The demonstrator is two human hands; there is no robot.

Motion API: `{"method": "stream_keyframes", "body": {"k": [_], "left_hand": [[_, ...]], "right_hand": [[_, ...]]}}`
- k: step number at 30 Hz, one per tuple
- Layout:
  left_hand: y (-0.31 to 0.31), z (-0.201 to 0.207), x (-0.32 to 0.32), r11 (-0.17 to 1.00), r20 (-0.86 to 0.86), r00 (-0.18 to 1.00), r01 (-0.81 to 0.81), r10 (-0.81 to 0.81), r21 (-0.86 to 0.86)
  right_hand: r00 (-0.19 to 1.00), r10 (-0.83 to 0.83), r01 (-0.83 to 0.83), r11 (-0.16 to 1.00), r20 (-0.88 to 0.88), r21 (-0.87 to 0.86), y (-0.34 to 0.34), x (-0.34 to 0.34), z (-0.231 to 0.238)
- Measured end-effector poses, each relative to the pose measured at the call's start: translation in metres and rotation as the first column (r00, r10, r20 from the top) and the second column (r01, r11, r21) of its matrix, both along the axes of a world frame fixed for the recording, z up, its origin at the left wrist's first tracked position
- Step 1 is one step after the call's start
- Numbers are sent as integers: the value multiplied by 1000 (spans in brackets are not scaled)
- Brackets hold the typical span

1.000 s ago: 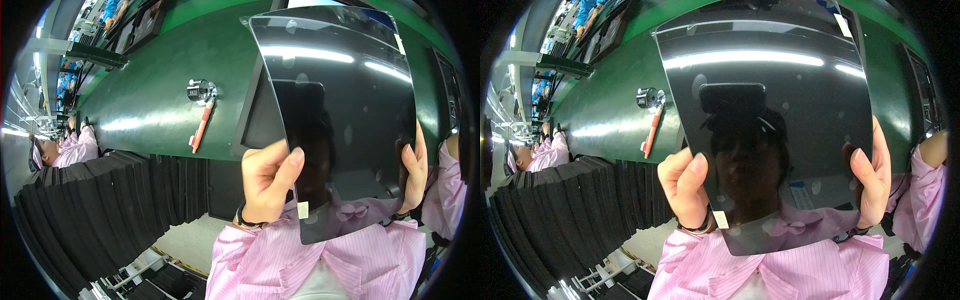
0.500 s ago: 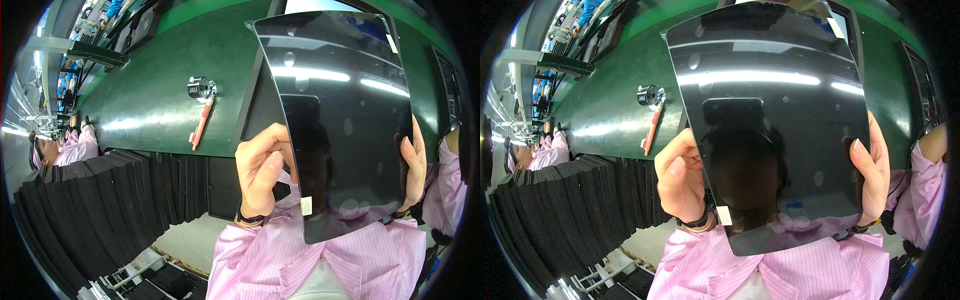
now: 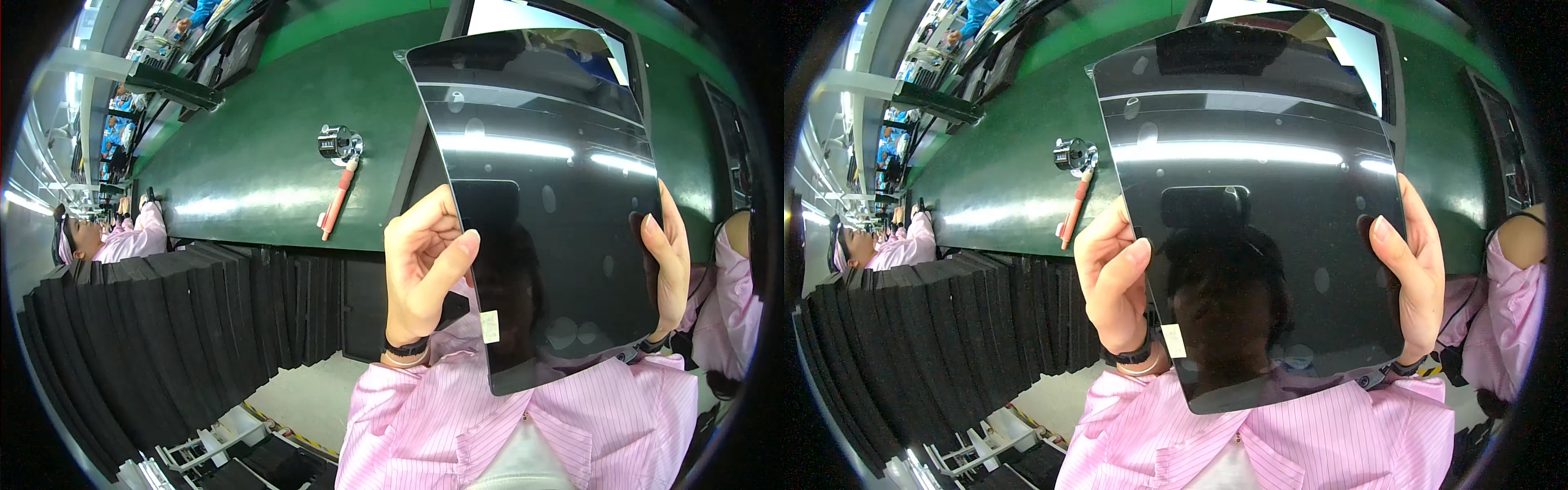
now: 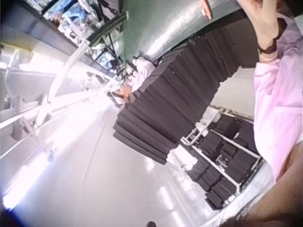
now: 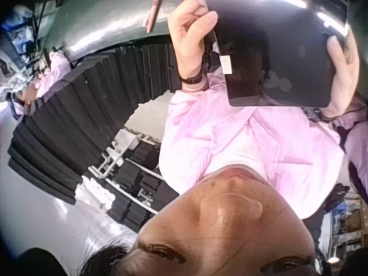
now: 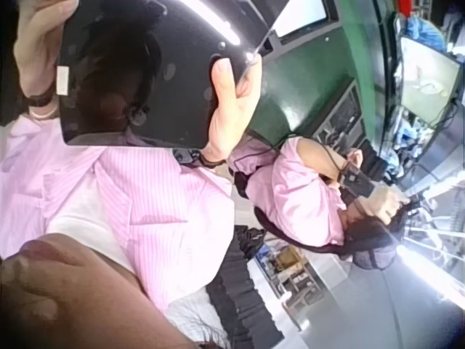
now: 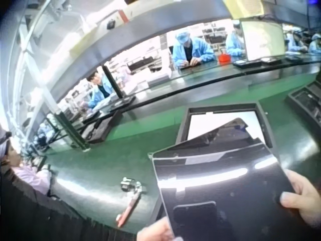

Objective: Peeling protective plastic film from tablet devices and checking the screens during an assembly or testing process.

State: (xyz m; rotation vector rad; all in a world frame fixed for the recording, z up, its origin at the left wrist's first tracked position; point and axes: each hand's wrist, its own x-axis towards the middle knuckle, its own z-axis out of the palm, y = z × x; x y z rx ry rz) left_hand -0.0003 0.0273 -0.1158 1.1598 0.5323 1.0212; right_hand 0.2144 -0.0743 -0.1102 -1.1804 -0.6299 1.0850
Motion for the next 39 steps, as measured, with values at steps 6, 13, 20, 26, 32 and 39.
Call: {"method": "stream_keyframes", "body": {"k": [6, 13, 20, 26, 32, 39], "left_hand": [[6, 4, 1, 990, -11, 993, -119, 121, 73], [21, 47, -9, 984, -88, 983, -154, 162, 90], [45, 81, -38, 809, -211, 839, -367, 501, 459], [34, 92, -67, 810, -179, 918, -205, 353, 549], [11, 113, -38, 570, 286, 898, -435, 335, 697], [-54, 129, 29, 722, 85, 996, -37, -30, 691]], "right_hand": [[1000, 5, -6, 999, 13, 40, 6, -1, 4], [962, 19, -63, 986, 271, 154, 15, 7, 9], [937, 68, -145, 968, 343, 205, 5, -6, 24], [932, 185, -266, 934, 313, 240, 6, 0, 32], [937, 228, -289, 931, 266, 221, 55, -15, 39], [514, 816, -422, 509, -265, 750, 114, -28, -26]]}}
